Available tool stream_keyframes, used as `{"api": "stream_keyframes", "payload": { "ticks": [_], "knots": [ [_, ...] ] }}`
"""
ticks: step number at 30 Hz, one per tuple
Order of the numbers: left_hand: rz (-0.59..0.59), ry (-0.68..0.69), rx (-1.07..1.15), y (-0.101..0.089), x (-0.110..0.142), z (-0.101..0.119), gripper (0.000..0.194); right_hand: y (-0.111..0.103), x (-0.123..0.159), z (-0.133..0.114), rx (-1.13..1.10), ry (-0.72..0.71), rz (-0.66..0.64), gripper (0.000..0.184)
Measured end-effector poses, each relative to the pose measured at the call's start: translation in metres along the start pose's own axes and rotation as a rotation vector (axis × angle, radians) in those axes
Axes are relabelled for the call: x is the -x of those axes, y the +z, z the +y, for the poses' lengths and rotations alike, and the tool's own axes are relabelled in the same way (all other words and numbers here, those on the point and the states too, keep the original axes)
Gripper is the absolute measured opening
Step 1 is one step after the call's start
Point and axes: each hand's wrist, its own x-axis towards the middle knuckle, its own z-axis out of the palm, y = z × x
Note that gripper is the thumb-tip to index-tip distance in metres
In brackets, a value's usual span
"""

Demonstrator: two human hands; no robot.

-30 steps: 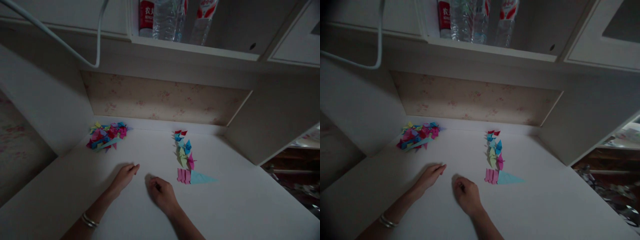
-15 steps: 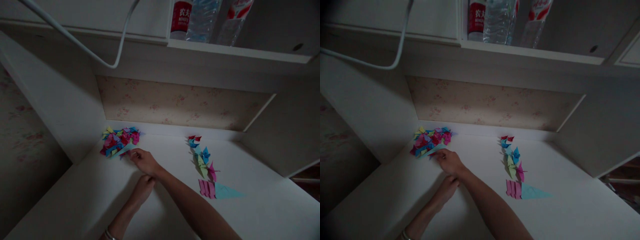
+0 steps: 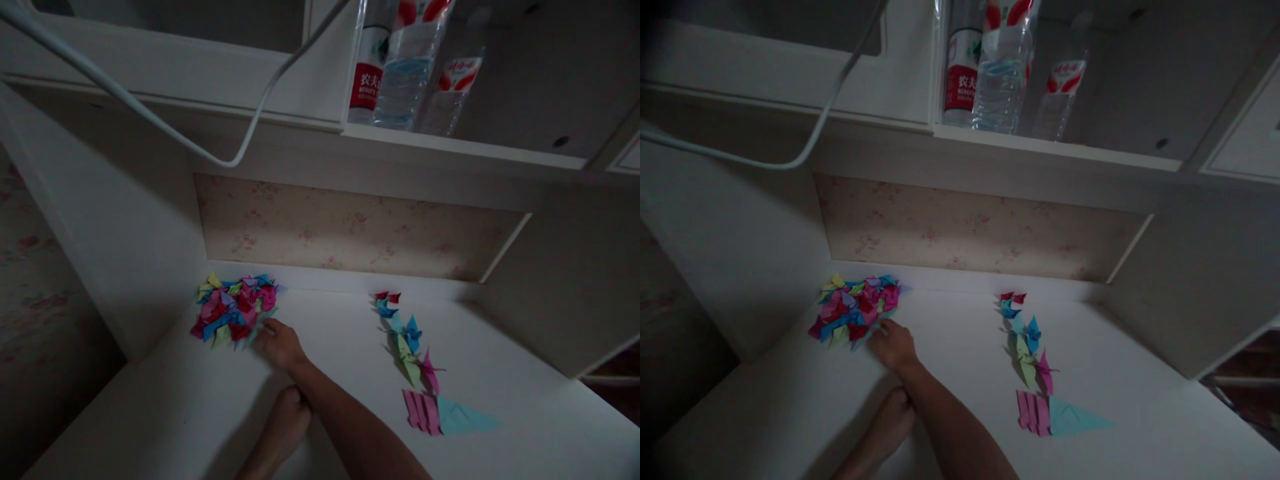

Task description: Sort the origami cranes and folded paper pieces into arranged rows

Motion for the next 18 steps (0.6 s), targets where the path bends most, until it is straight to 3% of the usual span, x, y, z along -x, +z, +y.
{"api": "stream_keyframes", "payload": {
  "ticks": [2, 5, 8, 13, 18],
  "knots": [
    [0.019, 0.004, -0.072, 0.000, 0.001, 0.002, 0.019, -0.010, 0.014, 0.010, -0.161, 0.028, 0.071, 0.036],
    [0.056, -0.012, -0.181, 0.002, 0.001, 0.001, 0.021, -0.028, 0.040, 0.028, -0.594, 0.128, 0.200, 0.035],
    [0.057, -0.016, -0.247, 0.002, -0.001, -0.002, 0.030, -0.050, 0.075, 0.047, -0.865, 0.171, 0.282, 0.047],
    [0.065, 0.003, -0.282, 0.000, 0.001, 0.000, 0.039, -0.085, 0.137, 0.073, -0.915, 0.171, 0.304, 0.046],
    [0.077, -0.005, -0.300, 0.000, 0.006, 0.007, 0.041, -0.100, 0.190, 0.101, -0.817, 0.219, 0.321, 0.048]
  ]
}}
